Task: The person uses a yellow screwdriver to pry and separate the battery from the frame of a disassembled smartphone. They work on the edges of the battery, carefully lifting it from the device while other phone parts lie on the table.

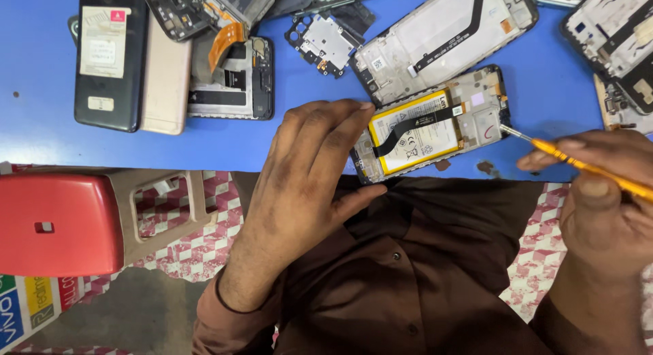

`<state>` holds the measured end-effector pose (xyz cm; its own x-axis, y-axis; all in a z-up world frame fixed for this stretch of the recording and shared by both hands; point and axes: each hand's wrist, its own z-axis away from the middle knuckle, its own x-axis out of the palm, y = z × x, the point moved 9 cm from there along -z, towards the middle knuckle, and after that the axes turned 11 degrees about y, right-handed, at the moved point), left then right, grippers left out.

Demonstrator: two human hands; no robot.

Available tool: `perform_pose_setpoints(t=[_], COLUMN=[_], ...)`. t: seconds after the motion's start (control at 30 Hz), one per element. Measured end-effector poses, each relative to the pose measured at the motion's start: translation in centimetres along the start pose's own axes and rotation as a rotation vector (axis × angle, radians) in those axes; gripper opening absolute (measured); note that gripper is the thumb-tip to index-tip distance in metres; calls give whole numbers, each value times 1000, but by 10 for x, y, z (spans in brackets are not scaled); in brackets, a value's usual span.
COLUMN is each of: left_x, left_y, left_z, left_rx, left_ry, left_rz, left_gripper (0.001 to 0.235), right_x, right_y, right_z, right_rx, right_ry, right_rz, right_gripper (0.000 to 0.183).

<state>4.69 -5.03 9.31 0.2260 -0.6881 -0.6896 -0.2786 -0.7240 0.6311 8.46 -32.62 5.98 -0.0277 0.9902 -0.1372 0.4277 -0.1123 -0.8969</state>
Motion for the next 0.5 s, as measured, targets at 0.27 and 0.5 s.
perform_pose_setpoints(t=[0.27,0.5], left_x=[6,20], left_y=[6,20], left_z=[3,-3], left_rx=[0,35], left_ry=[48,20], left_rz=[-6,-18], left_gripper=[79,75], right_x=[24,28], right_y=[-21,-39], right_z=[13,7], right_rx=[119,-50], right_ry=[10,4], right_rz=[68,217], right_gripper=[20,42])
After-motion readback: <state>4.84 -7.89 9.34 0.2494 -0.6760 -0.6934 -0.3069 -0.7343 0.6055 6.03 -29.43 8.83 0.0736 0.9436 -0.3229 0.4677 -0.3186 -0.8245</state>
